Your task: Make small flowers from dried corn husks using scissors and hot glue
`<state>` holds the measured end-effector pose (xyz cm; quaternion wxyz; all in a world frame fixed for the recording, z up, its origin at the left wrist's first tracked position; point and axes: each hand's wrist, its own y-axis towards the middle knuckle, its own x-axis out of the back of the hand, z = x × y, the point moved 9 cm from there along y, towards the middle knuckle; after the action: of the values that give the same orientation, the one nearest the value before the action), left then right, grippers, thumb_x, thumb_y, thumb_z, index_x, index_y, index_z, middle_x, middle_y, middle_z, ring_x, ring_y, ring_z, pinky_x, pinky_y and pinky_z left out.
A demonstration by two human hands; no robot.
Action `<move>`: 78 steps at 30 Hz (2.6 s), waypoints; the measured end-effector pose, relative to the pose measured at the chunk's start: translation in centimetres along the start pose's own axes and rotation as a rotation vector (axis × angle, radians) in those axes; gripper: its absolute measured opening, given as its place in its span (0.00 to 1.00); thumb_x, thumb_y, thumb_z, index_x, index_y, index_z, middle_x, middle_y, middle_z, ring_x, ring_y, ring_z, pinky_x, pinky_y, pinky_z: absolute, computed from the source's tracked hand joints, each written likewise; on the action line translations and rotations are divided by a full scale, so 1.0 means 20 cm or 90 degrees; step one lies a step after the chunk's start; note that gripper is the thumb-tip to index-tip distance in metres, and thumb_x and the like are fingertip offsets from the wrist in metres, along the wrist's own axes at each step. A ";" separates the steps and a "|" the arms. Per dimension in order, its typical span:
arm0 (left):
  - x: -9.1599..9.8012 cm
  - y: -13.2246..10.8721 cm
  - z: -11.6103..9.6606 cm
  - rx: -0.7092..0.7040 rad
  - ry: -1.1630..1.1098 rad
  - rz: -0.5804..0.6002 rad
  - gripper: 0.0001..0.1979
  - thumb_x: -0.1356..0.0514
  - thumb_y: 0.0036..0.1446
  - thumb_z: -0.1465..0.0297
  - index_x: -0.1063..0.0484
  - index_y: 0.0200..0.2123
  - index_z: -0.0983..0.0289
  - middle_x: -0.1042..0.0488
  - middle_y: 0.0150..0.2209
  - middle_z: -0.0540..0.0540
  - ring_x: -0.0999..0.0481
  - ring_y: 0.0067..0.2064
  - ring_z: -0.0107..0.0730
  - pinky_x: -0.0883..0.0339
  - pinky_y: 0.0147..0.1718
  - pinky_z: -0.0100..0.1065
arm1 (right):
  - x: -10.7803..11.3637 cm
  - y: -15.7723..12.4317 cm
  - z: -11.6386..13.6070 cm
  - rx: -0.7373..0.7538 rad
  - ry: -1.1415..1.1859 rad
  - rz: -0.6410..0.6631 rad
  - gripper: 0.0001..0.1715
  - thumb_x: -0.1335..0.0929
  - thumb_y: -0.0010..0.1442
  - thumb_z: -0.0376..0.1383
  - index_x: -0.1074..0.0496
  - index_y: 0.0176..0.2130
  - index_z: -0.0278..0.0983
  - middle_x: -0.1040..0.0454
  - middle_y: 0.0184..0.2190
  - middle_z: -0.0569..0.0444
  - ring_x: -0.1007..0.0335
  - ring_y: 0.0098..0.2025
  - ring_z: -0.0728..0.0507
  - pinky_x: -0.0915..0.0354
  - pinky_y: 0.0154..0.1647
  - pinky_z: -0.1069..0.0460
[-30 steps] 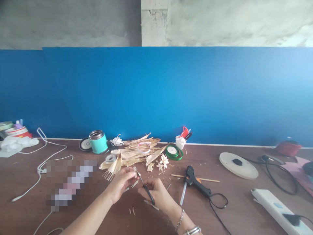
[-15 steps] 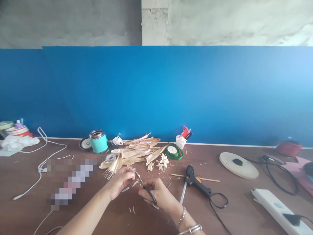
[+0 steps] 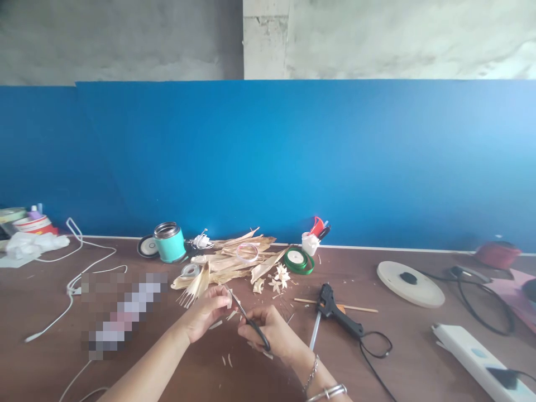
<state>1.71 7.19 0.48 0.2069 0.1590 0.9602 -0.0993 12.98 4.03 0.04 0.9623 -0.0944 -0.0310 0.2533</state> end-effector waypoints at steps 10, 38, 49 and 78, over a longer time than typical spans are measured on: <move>-0.03 -0.01 0.00 0.003 0.034 0.021 0.07 0.35 0.41 0.71 0.32 0.20 0.64 0.24 0.25 0.53 0.27 0.30 0.30 0.38 0.33 0.29 | 0.01 0.01 -0.04 -0.040 0.010 -0.048 0.16 0.27 0.44 0.43 0.30 0.28 0.33 0.41 0.12 0.65 0.52 0.14 0.56 0.59 0.12 0.59; -0.03 -0.02 0.00 0.017 0.026 0.030 0.06 0.36 0.41 0.71 0.32 0.20 0.64 0.26 0.26 0.53 0.26 0.32 0.32 0.37 0.34 0.31 | 0.00 0.00 -0.02 -0.031 0.006 -0.013 0.16 0.28 0.45 0.43 0.30 0.28 0.33 0.44 0.11 0.66 0.53 0.15 0.55 0.58 0.14 0.58; 0.00 0.00 0.02 -0.017 -0.068 -0.032 0.08 0.34 0.42 0.72 0.32 0.25 0.64 0.33 0.22 0.46 0.35 0.24 0.21 0.41 0.26 0.25 | 0.04 0.01 -0.02 -0.032 0.022 -0.093 0.23 0.26 0.40 0.49 0.31 0.28 0.34 0.45 0.11 0.67 0.56 0.12 0.57 0.56 0.12 0.58; -0.02 0.00 0.04 -0.034 -0.082 -0.069 0.10 0.33 0.42 0.72 0.33 0.20 0.65 0.30 0.22 0.47 0.33 0.25 0.22 0.39 0.29 0.26 | 0.02 0.03 -0.04 -0.015 0.027 -0.088 0.20 0.27 0.43 0.46 0.32 0.30 0.35 0.39 0.13 0.65 0.47 0.13 0.56 0.52 0.13 0.60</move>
<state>2.23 6.88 -0.04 0.2671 0.0948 0.9543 -0.0949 13.10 4.54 -0.89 0.9768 -0.1087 -0.0196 0.1836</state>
